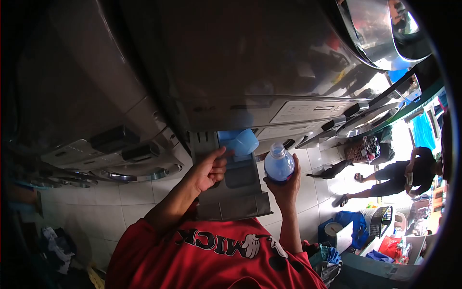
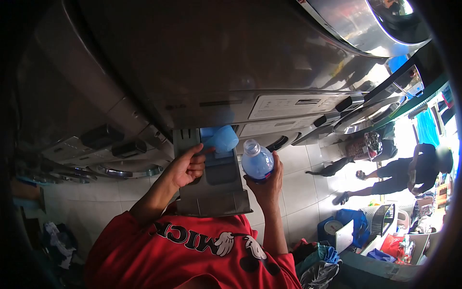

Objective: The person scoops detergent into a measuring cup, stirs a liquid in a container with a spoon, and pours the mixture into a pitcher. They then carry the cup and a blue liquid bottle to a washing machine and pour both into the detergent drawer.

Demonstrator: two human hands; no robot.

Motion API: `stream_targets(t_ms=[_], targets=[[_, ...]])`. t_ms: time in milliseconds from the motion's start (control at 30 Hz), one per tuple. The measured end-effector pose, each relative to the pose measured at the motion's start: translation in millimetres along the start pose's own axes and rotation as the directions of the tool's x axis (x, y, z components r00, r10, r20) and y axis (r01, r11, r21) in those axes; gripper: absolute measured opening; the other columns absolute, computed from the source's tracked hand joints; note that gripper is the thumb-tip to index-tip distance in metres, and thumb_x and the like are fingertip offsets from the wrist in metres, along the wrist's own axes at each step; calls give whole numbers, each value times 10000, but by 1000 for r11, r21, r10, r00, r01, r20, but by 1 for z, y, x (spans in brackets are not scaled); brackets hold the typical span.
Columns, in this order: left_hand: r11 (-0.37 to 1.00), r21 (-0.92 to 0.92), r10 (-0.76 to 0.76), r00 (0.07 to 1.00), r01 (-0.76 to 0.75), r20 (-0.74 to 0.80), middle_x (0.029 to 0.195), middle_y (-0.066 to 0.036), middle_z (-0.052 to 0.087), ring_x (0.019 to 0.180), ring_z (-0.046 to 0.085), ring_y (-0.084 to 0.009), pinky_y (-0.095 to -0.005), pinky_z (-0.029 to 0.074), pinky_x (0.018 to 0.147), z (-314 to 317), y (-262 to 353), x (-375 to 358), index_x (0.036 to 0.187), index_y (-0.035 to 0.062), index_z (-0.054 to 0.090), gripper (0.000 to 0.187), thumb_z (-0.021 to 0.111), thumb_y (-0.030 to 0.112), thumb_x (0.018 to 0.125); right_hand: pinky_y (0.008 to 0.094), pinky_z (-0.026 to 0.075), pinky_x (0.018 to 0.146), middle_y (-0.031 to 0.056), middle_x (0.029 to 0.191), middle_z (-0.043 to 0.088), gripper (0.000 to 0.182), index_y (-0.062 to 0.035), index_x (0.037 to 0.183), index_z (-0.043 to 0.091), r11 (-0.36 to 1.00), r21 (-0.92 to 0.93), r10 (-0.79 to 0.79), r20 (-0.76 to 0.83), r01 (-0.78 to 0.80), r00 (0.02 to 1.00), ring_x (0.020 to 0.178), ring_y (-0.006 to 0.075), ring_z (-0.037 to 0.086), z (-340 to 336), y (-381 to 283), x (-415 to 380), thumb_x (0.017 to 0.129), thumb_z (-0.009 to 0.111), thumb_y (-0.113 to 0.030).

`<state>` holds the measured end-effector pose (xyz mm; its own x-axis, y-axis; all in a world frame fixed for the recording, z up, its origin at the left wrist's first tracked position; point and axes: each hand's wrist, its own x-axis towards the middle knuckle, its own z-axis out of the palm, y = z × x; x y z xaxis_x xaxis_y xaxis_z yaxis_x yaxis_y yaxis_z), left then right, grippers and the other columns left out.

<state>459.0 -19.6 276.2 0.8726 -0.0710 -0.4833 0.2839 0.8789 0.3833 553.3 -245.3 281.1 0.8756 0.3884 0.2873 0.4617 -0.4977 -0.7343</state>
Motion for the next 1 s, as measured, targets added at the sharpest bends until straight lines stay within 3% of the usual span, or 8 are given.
stream_targets(t_ms=[200,300,367,433,500,633,867,1000], targets=[[1000,26,12,999,-10,-52,527,97,218,423,188,-15,-183,156,412,6,-1,-3,1119,62,512,396,590,331,840,437,396,875,178,1126,438,993,-96,1338,233,996,-26,-90,-36,89,995,1047,363,461,-1,-1,0,519,795,-102],[956,243,184,981,-164,-64,538,87,262,439,220,-16,-182,168,412,11,-7,-6,1155,48,490,407,580,294,844,440,392,886,184,1152,430,995,-89,1336,236,997,-19,-81,-52,80,995,1063,367,454,-1,1,-1,516,799,-109],[764,572,420,903,-299,-89,573,71,320,462,253,-20,-182,181,414,22,-13,-14,1203,34,455,444,573,266,843,442,388,896,188,1173,423,997,-85,1336,236,997,-14,-76,-62,75,995,1078,370,447,0,4,-3,515,801,-115],[705,637,443,895,-312,-51,625,54,386,515,330,-25,-178,260,453,22,-20,-24,1237,16,420,482,585,234,840,440,376,922,196,1227,401,1004,-77,1339,232,999,3,-47,-96,48,994,1122,370,425,1,7,-5,517,807,-125],[382,782,631,757,-492,168,634,50,419,551,406,-45,-191,347,517,17,-33,-27,1246,15,416,496,605,229,841,438,370,930,196,1245,390,1005,-77,1342,229,999,37,-29,-103,33,994,1138,365,417,1,9,-7,521,807,-127],[149,914,513,820,-377,255,647,8,459,609,463,-61,-216,400,593,35,-26,-67,1268,41,404,523,630,197,823,427,361,945,191,1273,376,1011,-69,1345,227,994,113,15,-109,-3,994,1159,345,409,0,15,-9,521,811,-120],[36,903,504,788,-428,353,650,-39,520,559,516,-117,-252,434,560,52,-52,-86,1295,81,383,565,642,215,812,412,351,968,188,1278,372,1034,-57,1350,222,969,237,93,-101,-67,991,1175,324,398,-3,28,-6,505,818,-103],[123,911,526,804,-393,276,671,-39,525,579,524,-113,-249,436,579,54,-74,-84,1300,88,385,571,647,215,808,406,349,970,190,1272,374,1040,-59,1353,222,957,270,137,-104,-105,985,1169,315,405,-9,34,-6,499,814,-105]])
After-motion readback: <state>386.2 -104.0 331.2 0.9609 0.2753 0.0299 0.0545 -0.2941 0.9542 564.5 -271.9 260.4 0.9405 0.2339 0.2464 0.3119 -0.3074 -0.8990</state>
